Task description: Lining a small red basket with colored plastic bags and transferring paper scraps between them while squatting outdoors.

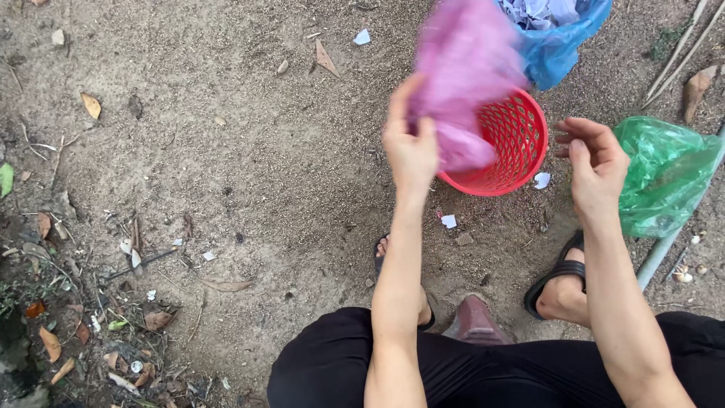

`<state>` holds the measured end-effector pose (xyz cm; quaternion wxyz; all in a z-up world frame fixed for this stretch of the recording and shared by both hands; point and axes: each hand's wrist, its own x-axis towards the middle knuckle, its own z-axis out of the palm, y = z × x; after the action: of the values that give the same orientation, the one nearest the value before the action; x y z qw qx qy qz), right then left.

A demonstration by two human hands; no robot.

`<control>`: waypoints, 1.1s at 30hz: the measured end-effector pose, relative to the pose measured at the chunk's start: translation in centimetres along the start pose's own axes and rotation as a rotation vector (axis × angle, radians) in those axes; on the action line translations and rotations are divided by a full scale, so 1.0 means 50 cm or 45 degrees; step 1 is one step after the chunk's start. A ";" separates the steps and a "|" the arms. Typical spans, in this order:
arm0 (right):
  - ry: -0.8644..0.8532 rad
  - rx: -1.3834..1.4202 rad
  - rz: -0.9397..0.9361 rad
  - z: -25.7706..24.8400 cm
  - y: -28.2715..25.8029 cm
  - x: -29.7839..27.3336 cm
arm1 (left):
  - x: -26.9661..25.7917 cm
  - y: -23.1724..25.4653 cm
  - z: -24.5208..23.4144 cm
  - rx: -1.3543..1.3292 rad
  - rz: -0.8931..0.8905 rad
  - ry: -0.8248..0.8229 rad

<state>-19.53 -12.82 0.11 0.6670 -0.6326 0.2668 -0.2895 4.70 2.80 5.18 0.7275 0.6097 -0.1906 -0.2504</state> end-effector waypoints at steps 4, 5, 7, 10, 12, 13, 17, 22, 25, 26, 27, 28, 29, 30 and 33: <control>0.214 -0.692 -0.005 -0.018 0.062 0.007 | 0.048 -0.057 -0.100 0.335 0.259 0.572; 0.197 -0.999 0.003 -0.019 0.073 0.006 | 0.061 -0.097 -0.125 0.471 0.117 0.712; 0.164 -1.060 0.045 -0.040 0.143 0.000 | 0.067 -0.204 -0.173 0.664 0.003 0.681; 0.120 -0.870 0.232 -0.042 0.186 0.000 | 0.051 -0.230 -0.176 1.139 -0.422 0.427; 0.106 -0.613 0.371 -0.035 0.193 0.000 | 0.034 -0.252 -0.148 1.415 -0.740 0.204; 0.091 -0.563 0.457 -0.035 0.196 0.000 | 0.027 -0.288 -0.130 1.473 -0.496 0.235; -0.002 -0.494 0.385 -0.043 0.224 0.003 | 0.019 -0.273 -0.037 1.242 -0.327 -0.067; 0.081 -0.439 0.682 -0.030 0.194 0.010 | 0.007 -0.280 0.007 1.056 -0.454 -0.170; 0.141 -0.347 0.703 -0.062 0.185 0.016 | -0.005 -0.299 0.013 1.099 -0.461 -0.139; 0.226 -0.316 0.746 -0.076 0.181 0.020 | -0.008 -0.297 0.016 1.110 -0.461 -0.116; 0.227 -0.316 0.745 -0.103 0.182 0.021 | -0.009 -0.296 0.019 1.109 -0.460 -0.116; 0.426 -0.487 0.627 -0.131 0.183 0.022 | -0.010 -0.295 0.022 1.078 -0.445 -0.094; 0.624 -0.656 0.503 -0.160 0.183 0.020 | -0.014 -0.294 0.025 1.046 -0.431 -0.074; 0.625 -0.658 0.504 -0.207 0.206 0.009 | -0.016 -0.302 0.028 1.044 -0.433 -0.076; 0.743 -1.279 0.236 -0.311 0.250 -0.010 | -0.020 -0.324 0.038 0.981 -0.396 -0.027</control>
<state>-30.50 -22.79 -13.25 0.2073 -0.7394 0.5978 -0.2303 0.67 -0.23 -10.35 0.3974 0.8564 -0.1834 -0.2740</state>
